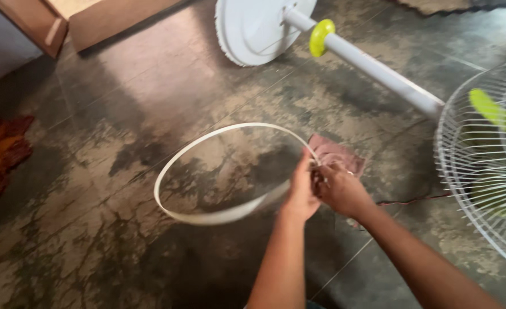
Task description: The person removes the outer cage of a standing electric fan, then reattaches it. They use a screwdriver to loosen and tighten the central screw securing the cage.
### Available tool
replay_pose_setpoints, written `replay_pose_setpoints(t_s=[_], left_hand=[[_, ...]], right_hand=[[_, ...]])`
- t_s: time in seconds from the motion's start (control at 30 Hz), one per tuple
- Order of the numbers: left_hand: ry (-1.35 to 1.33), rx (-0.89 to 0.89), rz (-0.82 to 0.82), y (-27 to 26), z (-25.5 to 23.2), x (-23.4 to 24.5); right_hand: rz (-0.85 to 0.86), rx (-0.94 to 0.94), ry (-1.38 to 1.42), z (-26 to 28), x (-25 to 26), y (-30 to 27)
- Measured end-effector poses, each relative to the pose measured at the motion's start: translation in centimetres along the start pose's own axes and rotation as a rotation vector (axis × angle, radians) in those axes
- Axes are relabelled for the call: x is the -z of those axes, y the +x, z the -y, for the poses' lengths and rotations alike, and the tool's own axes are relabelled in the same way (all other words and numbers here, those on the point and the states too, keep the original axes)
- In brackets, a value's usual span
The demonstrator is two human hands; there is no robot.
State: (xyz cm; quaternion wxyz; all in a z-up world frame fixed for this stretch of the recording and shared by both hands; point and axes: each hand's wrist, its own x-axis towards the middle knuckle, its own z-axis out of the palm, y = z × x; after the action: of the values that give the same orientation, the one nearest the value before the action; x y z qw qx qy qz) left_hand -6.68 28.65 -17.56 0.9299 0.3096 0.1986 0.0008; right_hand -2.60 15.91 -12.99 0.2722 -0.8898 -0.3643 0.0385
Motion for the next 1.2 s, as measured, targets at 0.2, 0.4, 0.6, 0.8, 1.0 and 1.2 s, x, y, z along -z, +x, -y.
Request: replay_pose_setpoints(t_s=[0.2, 0.4, 0.6, 0.8, 1.0, 1.2], left_hand=[[0.944, -0.309, -0.513, 0.6, 1.7, -1.4], [1.187, -0.473, -0.782, -2.1, -0.5, -3.9], [1.294, -0.278, -0.933, -3.4, -3.1, -3.0], [1.355, -0.216, -0.878, -3.6, -3.4, -2.1], [1.378, -0.171, -0.788, -3.2, -2.6, -2.3], [1.386, -0.208, -0.751, -2.6, -2.1, -2.6]], right_hand=[[-0.012, 0.150, -0.032, 1.0, 0.1, -0.1], [-0.013, 0.172, -0.056, 1.2, -0.6, 0.3], [0.054, -0.078, -0.191, -1.3, -2.1, -0.3], [0.422, -0.204, -0.266, -3.8, -3.6, -1.6], [0.336, -0.385, -0.349, -4.3, -4.6, -1.1], [0.162, -0.493, -0.386, -7.1, -4.3, 0.6]])
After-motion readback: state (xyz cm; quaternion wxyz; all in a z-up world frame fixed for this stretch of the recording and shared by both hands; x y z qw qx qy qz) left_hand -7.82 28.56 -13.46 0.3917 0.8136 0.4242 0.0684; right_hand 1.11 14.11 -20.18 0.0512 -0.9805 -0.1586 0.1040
